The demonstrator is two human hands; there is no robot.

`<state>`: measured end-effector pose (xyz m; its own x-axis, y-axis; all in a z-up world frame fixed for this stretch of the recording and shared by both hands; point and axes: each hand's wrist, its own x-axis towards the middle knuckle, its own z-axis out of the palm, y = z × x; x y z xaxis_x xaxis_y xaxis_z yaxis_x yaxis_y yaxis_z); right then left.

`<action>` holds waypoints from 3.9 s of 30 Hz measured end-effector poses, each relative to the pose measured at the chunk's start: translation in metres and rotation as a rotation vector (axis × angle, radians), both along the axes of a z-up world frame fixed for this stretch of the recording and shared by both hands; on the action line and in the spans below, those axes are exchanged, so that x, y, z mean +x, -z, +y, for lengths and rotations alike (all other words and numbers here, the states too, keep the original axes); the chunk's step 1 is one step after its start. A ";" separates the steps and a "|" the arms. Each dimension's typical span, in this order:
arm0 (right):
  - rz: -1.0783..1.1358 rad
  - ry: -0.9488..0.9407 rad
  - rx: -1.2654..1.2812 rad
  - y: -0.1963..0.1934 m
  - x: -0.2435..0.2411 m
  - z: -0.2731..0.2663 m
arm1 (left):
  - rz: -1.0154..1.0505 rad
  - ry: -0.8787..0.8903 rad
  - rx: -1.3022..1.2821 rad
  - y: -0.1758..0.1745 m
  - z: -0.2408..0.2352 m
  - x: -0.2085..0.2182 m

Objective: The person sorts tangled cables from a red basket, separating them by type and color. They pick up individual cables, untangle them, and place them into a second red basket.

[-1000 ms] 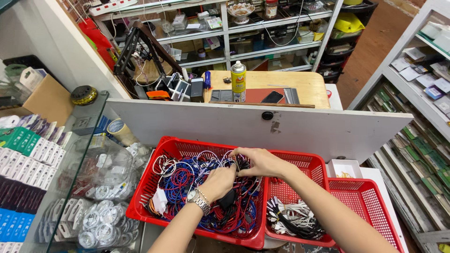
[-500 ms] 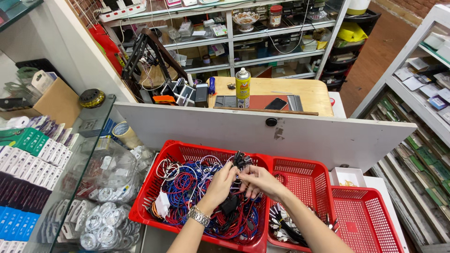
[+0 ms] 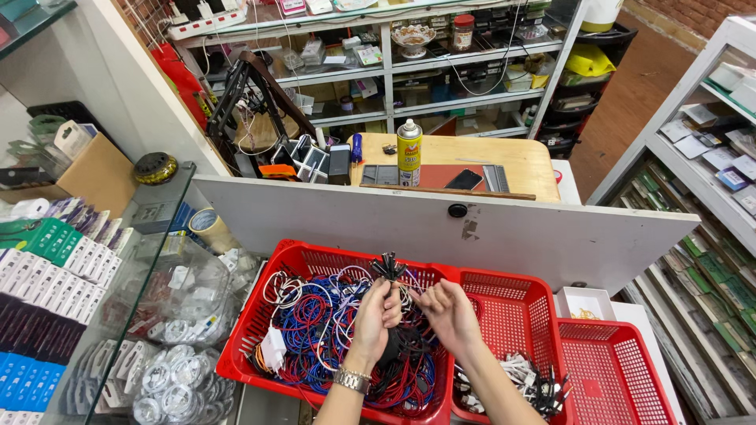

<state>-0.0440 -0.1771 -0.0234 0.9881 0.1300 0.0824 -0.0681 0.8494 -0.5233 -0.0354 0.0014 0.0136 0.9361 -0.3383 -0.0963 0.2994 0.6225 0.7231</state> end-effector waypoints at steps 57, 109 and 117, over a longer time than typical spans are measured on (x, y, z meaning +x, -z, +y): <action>-0.035 0.117 -1.284 -0.068 0.031 0.013 | -0.756 -0.060 1.386 -0.043 0.015 0.025; 0.741 -0.493 -1.811 -0.023 -0.136 -0.175 | -1.285 0.456 1.432 0.096 -0.130 -0.058; 0.272 -0.188 -2.195 0.020 -0.133 -0.170 | -1.153 0.560 1.458 0.111 -0.134 -0.047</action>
